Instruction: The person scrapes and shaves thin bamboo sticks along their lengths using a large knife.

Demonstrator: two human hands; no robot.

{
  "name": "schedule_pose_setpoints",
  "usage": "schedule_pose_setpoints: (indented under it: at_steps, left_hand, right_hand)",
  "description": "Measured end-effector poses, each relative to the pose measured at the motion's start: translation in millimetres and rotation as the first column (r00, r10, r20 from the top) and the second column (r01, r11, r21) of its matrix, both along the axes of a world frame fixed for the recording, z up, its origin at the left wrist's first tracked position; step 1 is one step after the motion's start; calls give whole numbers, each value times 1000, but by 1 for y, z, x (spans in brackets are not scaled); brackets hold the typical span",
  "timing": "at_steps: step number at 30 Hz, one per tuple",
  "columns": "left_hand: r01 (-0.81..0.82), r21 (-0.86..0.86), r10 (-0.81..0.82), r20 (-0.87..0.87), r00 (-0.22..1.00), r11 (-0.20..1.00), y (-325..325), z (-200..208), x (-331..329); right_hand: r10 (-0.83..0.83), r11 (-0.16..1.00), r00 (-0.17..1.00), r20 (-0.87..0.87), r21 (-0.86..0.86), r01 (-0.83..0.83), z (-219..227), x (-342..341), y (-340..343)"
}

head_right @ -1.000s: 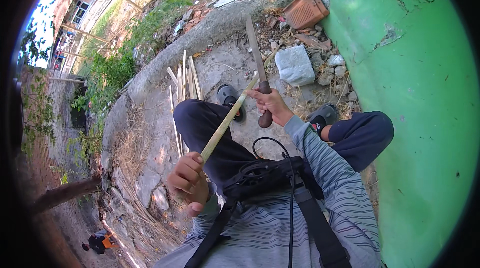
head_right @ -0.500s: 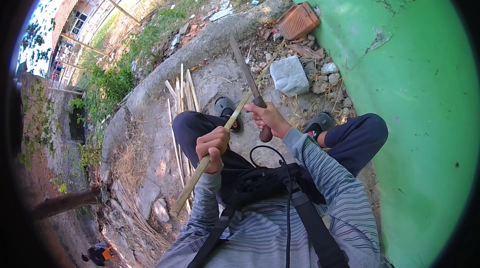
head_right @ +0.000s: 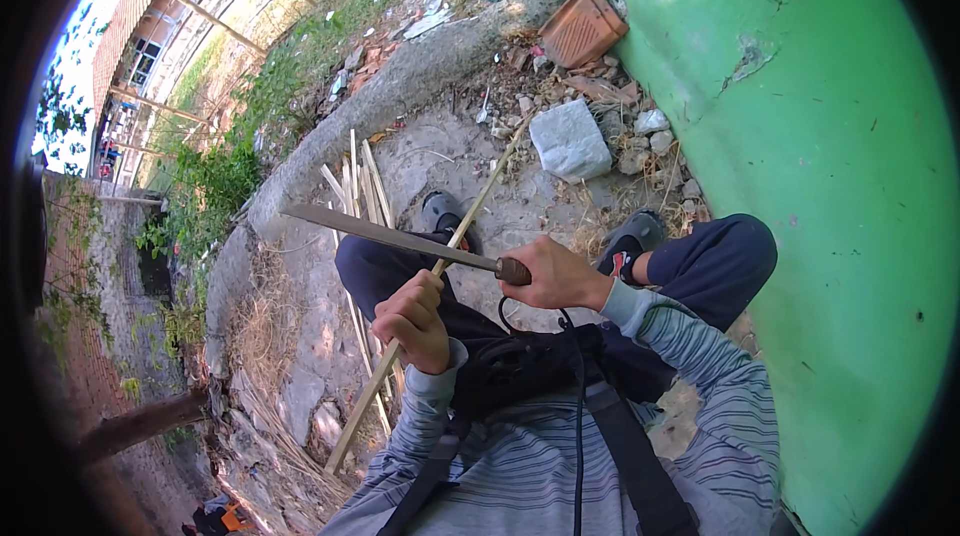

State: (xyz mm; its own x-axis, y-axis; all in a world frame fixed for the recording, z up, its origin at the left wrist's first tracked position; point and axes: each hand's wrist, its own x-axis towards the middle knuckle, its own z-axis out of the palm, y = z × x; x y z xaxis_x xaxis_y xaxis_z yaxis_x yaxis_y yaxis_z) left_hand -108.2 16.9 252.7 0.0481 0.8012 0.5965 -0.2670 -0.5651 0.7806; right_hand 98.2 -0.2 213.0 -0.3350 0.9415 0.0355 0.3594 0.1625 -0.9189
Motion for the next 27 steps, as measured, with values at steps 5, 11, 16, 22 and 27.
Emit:
schedule_pose_setpoints:
  at_steps: [5,11,16,22,27]
  left_hand:
    - [87,-4,-87,-86,992,996,4,3,-1]
    - [93,6,-93,-42,995,996,5,-8,-1]
    - [77,5,-76,-15,997,997,11,-1,2]
    - [77,-4,-77,21,997,997,12,-7,-1]
    - [82,5,-82,10,997,997,16,-1,2]
  right_hand:
    - [18,997,1000,23,-73,-16,-28,3,11]
    - [-14,997,1000,19,-69,15,-41,-2,17]
    - [-13,994,999,-29,-110,10,-46,-4,21]
    - [-132,984,991,6,-124,132,-78,-3,30]
    - [-52,994,995,-91,-99,43,-62,-9,28]
